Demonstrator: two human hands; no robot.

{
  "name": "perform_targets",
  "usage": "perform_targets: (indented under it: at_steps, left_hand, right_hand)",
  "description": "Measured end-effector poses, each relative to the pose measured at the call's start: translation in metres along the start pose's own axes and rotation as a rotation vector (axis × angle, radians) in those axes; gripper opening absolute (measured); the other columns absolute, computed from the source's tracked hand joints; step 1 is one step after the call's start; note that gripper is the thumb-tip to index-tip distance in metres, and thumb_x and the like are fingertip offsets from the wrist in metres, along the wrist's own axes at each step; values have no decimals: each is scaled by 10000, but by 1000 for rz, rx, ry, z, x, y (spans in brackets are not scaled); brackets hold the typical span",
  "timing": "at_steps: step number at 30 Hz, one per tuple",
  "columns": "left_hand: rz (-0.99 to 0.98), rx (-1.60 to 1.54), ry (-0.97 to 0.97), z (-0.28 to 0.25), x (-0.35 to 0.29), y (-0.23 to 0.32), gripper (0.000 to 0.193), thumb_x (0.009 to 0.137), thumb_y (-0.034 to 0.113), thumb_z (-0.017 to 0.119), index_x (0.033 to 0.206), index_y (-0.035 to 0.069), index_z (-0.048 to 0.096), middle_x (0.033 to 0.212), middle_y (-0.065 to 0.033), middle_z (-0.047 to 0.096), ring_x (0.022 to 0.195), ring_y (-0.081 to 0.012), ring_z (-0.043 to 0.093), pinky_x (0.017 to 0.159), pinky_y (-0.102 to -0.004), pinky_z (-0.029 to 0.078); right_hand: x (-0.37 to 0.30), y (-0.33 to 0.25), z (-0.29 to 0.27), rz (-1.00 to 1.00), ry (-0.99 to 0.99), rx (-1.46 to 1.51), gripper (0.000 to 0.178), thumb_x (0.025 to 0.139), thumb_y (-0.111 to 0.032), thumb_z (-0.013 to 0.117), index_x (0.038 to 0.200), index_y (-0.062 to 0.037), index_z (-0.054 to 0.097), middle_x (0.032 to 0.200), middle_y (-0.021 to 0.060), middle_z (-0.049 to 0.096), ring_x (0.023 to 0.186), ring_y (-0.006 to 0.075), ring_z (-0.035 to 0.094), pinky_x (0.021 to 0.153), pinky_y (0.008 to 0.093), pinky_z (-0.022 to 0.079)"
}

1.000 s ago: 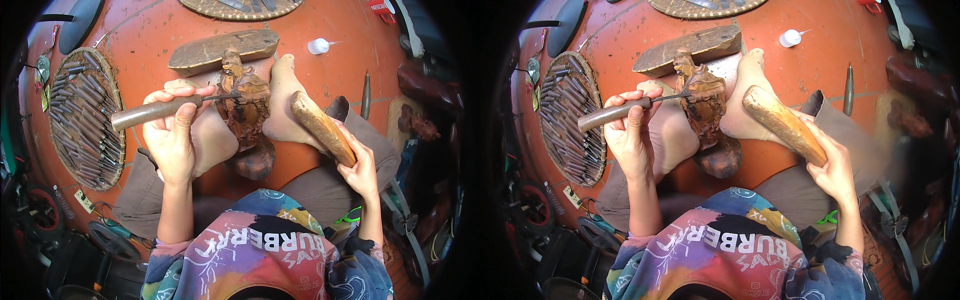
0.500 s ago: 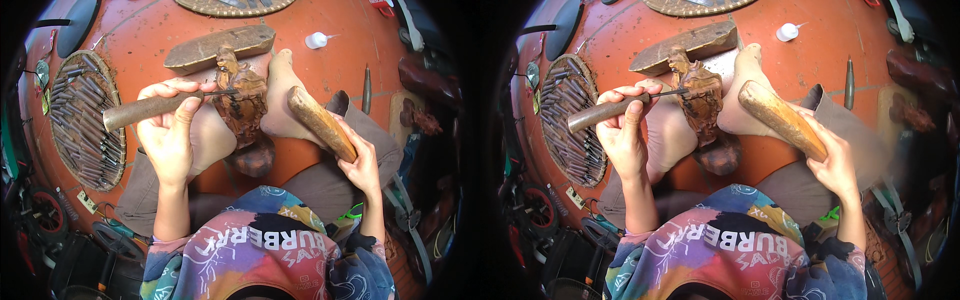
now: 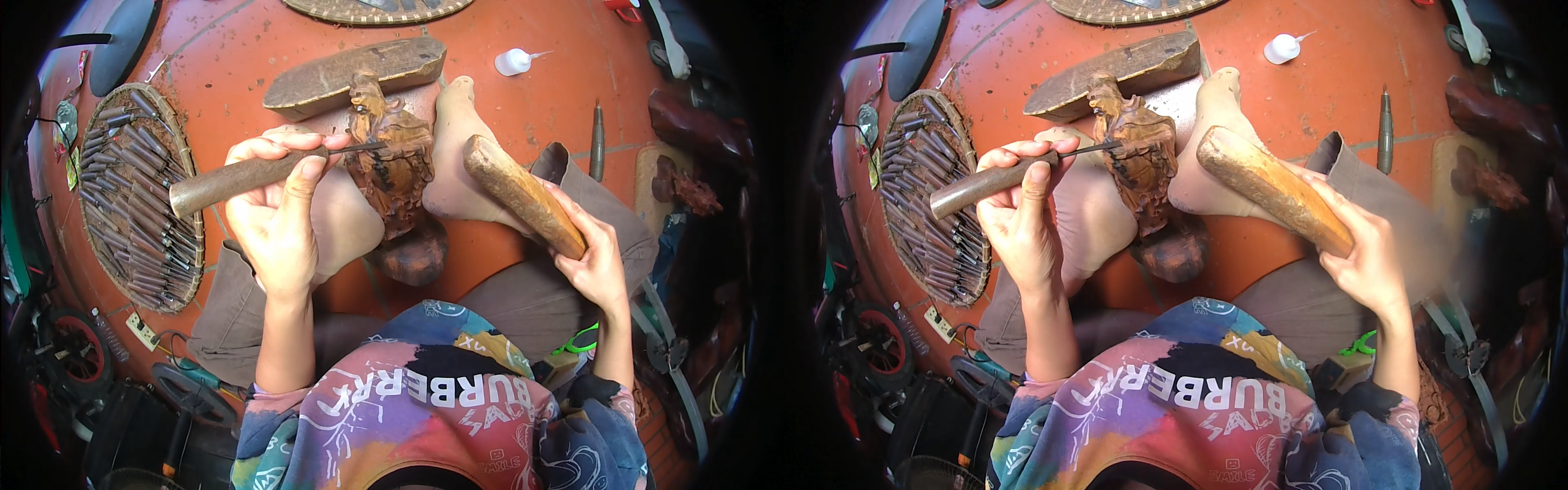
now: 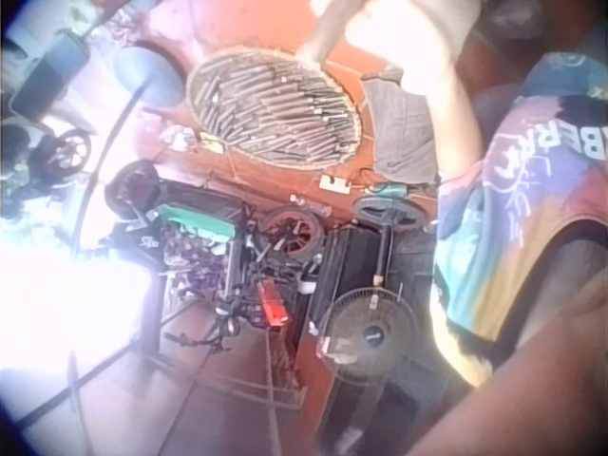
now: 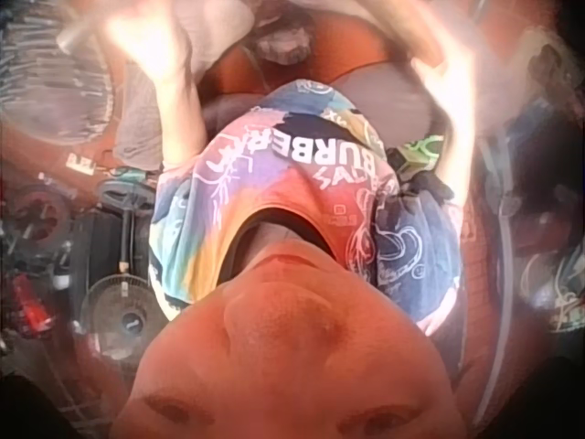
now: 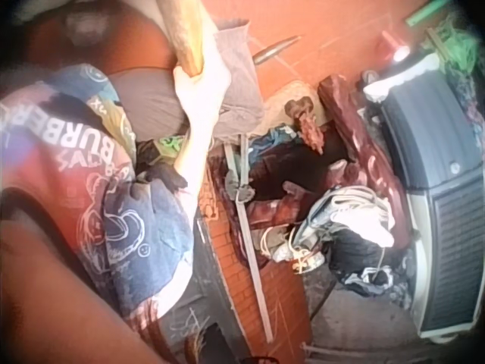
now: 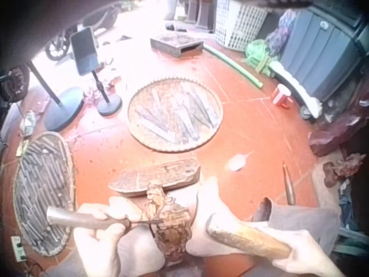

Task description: The person carves a wooden sculpture using a chisel and mallet while sitting on the floor. They repeatedly strike the chisel to shape the wood, occasionally switching tools from a nearby basket.

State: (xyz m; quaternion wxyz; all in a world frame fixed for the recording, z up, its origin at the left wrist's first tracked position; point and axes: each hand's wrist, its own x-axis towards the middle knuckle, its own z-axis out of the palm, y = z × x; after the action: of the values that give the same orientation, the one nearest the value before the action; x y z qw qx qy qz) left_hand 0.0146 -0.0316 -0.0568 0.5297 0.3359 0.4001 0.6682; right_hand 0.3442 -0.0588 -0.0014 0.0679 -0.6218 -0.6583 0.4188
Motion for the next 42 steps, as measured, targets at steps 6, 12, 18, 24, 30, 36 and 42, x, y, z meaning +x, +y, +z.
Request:
perform_targets:
  at_steps: [6, 12, 18, 24, 30, 36, 42]
  left_hand:
    - [13, 72, 56, -1, -7, -10, 224, 891, -76, 611, 1046, 16, 477, 1062, -139, 582, 984, -244, 639, 887, -323, 514]
    - [31, 315, 172, -6, -12, -10, 159, 901, 18, 665, 1032, -66, 633, 980, -107, 692, 904, -139, 633, 865, -276, 479]
    - [113, 349, 151, 6, -16, -4, 126, 903, -28, 626, 1023, -64, 631, 947, -125, 690, 880, -164, 655, 834, -295, 513]
    - [78, 373, 244, 11, -29, -31, 138, 885, -18, 626, 1003, -87, 612, 949, -100, 680, 863, -152, 643, 788, -276, 498]
    - [323, 635, 214, 15, -32, -38, 176, 874, -45, 570, 1043, -77, 609, 931, -98, 679, 829, -165, 650, 794, -279, 499]
    - [196, 547, 258, 17, -35, -33, 134, 835, -80, 540, 932, -76, 632, 846, -94, 674, 791, -179, 640, 753, -301, 498]
    - [267, 657, 210, 26, -41, -27, 198, 848, -78, 562, 1043, -103, 589, 1010, -133, 657, 943, -218, 630, 854, -333, 485]
  right_hand:
    - [34, -84, -46, -297, -29, -312, 781, 592, 72, 550, 1358, -76, 541, 1149, 200, 646, 991, 351, 656, 880, 364, 507]
    - [86, -192, -61, -1038, 196, -573, 676, 600, 7, 651, 1269, -67, 598, 1055, 213, 652, 936, 388, 634, 845, 384, 512]
    - [72, -214, -74, -979, 28, -553, 683, 600, -11, 685, 1275, -53, 588, 1084, 198, 647, 976, 356, 620, 876, 376, 496]
    - [49, -215, -82, -871, -118, -302, 694, 600, -30, 718, 1280, -40, 578, 1113, 182, 641, 1016, 324, 606, 907, 368, 480]
    - [54, -212, -70, -863, -190, -143, 710, 600, -49, 752, 1285, -26, 568, 1142, 166, 636, 1055, 293, 592, 938, 360, 464]
    - [57, -210, -67, -862, -242, -52, 729, 600, -68, 785, 1291, -13, 558, 1171, 151, 631, 1095, 261, 578, 969, 352, 449]
    - [57, -207, -73, -799, -239, 24, 751, 601, -87, 819, 1296, 1, 548, 1200, 135, 625, 1134, 229, 564, 1000, 343, 433]
